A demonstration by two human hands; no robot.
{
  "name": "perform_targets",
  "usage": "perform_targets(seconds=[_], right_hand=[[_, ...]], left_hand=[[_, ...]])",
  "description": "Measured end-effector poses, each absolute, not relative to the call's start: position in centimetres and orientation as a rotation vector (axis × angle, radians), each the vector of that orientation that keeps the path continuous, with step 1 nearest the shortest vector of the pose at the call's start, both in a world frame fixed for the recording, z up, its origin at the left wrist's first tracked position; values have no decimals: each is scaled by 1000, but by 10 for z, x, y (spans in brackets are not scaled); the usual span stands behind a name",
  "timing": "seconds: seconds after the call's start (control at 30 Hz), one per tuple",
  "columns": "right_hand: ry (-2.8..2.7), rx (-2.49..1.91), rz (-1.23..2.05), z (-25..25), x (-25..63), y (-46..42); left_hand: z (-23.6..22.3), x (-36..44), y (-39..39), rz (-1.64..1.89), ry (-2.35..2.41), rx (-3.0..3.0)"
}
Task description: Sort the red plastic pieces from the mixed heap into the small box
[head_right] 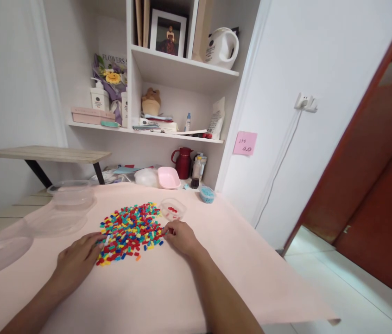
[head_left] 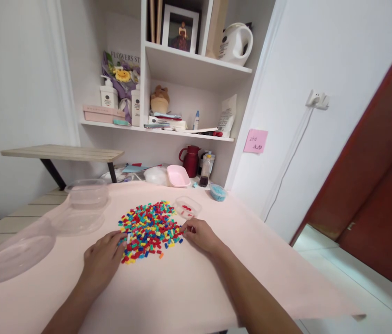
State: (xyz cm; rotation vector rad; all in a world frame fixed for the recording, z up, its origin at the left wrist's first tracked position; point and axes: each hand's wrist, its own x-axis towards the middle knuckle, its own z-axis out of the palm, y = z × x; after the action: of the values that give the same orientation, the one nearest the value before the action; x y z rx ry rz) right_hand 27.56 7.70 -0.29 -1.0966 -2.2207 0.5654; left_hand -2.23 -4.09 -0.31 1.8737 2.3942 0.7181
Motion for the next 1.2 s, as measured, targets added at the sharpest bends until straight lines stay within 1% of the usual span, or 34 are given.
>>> perform_targets(seconds=[0.67,0.83,0.9,1.03,1.13,1.2], right_hand=[[-2066,-1096,770,2,274,70],[-1885,-1024,895,2,269,68],[-1740,-995,868,4,268,70],[-1410,-992,686,9,273,82],[-1299,-1021,610,7,283,96],[-1285,-1054,620,3,289,105]], left_hand=[[-3,-22,-43,719,2392,1895],[-3,-22,-44,727,2390,1901],[-4,-22,-43,721,2395,1901],[-6,-22,-43,714,2402,1905],[-8,-22,-43,737,2398,1923],[-9,-22,-44,753,2400,1920]])
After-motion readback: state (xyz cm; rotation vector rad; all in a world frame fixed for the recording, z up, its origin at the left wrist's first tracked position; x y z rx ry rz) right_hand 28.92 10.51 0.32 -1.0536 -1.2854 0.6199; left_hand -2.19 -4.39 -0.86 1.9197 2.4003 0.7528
